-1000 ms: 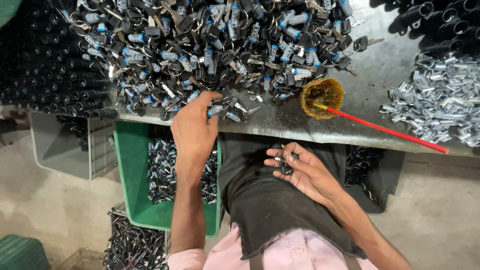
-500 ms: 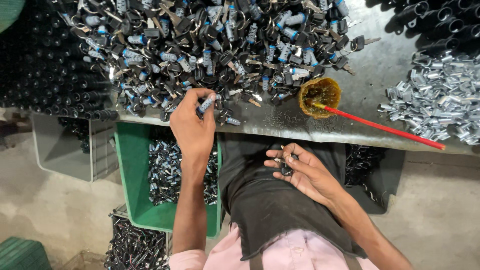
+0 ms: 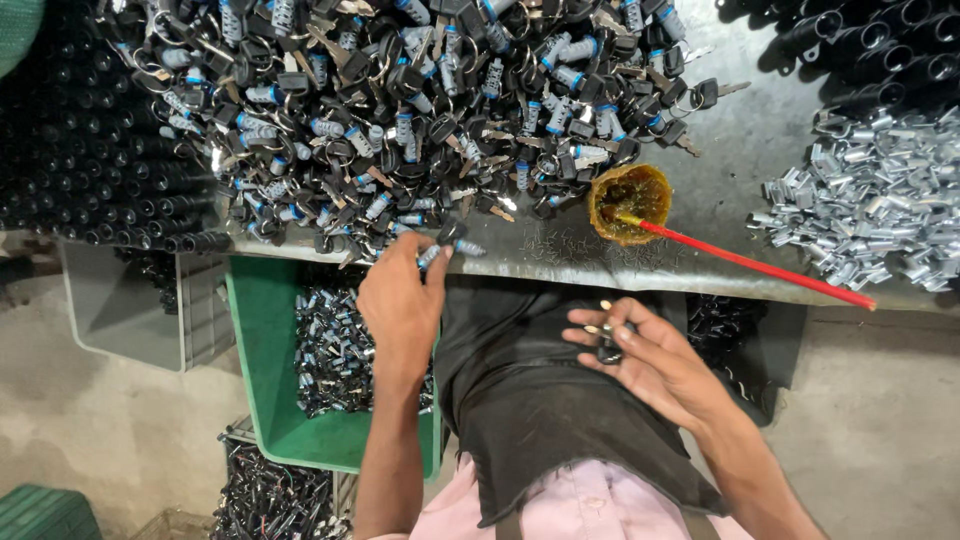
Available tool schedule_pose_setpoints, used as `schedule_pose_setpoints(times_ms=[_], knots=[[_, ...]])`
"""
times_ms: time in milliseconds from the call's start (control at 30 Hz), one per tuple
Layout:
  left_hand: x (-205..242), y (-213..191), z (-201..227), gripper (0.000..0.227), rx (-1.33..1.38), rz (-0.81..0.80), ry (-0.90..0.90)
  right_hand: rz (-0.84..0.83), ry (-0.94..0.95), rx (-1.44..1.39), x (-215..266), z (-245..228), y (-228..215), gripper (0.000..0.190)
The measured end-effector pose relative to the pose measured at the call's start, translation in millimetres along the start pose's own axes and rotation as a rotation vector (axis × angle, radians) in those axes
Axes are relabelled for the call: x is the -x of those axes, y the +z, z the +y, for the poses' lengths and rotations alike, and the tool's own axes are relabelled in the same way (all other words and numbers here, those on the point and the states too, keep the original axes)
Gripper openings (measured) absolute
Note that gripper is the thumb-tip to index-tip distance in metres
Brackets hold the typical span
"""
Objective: The person repeatedly picks small cylindrical key components from a green bin, applies a yellow substance with a red-handled brush, and inserts a metal key blade into each component. The finished assemblies are placed into a pile on the metal table.
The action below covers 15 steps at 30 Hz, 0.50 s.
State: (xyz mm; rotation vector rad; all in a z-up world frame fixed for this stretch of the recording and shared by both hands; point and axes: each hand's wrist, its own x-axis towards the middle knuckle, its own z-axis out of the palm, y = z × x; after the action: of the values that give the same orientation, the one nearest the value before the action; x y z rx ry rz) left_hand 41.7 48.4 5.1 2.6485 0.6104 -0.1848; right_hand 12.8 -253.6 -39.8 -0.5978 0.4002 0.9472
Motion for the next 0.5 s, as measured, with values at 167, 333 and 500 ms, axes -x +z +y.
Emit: schedule_pose_setpoints(times_ms=[167,333,500], knots=[[4.7,5.7,3.8,0.026,0.076,0.058,0.015,0.095,-0.029,0.017,37.3,-30.8,-30.7,0.013],[-0.5,9.7,16.4,0.024,0.222,0.144,0.183,0.356,-0.170,0.134,79.2,-81.5,-66.1,0.021],[-30.6,28.7,31.2,0.019,0.233,0.127,0.036,0.324,-0.186,0.202,89.0,-102.5,-76.9,0.013]])
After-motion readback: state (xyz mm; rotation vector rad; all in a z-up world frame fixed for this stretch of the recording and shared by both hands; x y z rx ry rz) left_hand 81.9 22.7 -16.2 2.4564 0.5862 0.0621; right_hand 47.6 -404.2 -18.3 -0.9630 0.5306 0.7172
